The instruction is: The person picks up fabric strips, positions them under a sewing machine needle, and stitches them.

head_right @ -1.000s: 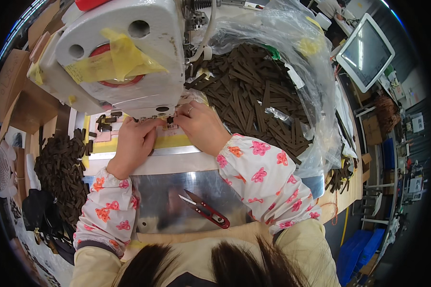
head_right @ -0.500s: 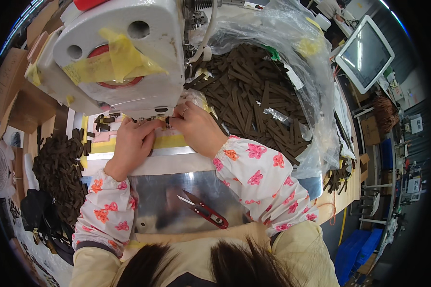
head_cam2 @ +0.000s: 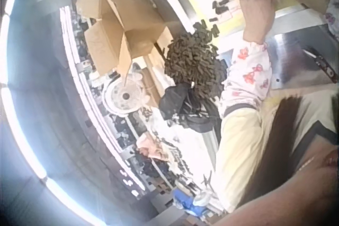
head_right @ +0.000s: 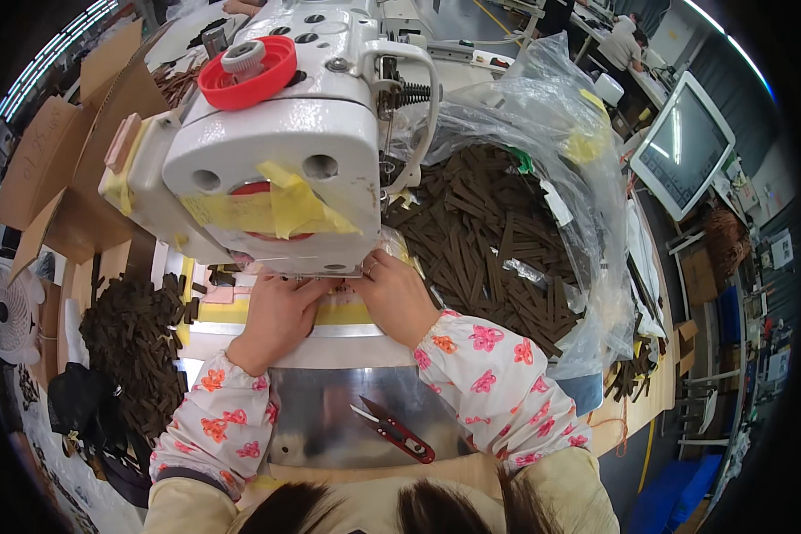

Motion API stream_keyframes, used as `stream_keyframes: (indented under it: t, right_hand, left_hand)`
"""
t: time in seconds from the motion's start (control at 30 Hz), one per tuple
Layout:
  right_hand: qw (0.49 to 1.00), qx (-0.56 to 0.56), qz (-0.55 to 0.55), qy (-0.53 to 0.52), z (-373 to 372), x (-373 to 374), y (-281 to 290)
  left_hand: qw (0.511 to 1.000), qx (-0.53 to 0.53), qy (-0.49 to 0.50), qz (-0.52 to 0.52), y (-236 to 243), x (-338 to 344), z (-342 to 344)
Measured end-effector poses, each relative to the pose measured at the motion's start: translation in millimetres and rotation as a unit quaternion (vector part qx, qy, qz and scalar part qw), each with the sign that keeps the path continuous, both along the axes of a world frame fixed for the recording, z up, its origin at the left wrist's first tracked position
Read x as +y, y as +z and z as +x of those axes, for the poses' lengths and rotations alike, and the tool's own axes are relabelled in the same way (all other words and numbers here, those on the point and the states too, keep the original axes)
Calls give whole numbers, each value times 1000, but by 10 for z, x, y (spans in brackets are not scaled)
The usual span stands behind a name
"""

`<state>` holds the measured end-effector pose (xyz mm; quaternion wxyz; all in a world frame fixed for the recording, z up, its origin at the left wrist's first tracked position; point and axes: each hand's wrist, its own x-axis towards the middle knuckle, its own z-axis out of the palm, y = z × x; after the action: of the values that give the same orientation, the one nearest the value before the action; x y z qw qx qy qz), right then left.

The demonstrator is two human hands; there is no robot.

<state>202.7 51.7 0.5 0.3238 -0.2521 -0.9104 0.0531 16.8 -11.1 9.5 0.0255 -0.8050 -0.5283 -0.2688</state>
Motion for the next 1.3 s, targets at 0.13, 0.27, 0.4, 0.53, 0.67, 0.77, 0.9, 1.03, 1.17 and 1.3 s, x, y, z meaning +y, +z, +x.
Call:
stream_keyframes:
  t: [0.13,0.27,0.4,0.53,0.67,0.77,0.9,1.03,1.17,1.3]
  right_hand:
    - [1000,-9,-2,0,29,-22,35]
    - [1000,-18,11,-2,22,15,-7]
    - [999,-26,23,-4,37,29,48]
    - [998,-55,41,-5,22,20,74]
    - [993,-110,29,-10,79,-23,150]
    - [994,-105,38,-20,76,-33,91]
    - [993,-109,30,-18,49,-36,132]
    - [991,-111,68,-29,149,101,127]
    - [982,-158,92,-37,-36,47,150]
    - [985,-154,76,-31,39,-20,109]
  left_hand:
    - [999,-32,39,-9,-51,-30,-82]
    - [999,-46,16,20,-62,35,-88]
    - [999,-23,25,38,-58,70,-91]
    - [998,-37,23,41,-109,52,-122]
    - [999,-16,30,25,3,4,-84]
    - [999,-38,20,7,-24,-2,-89]
    - [998,-53,26,7,-39,18,-106]
    - [999,-28,11,46,25,152,-6]
    - [998,-32,41,-21,-9,-18,-136]
    - [997,-47,34,-43,-1,-40,-81]
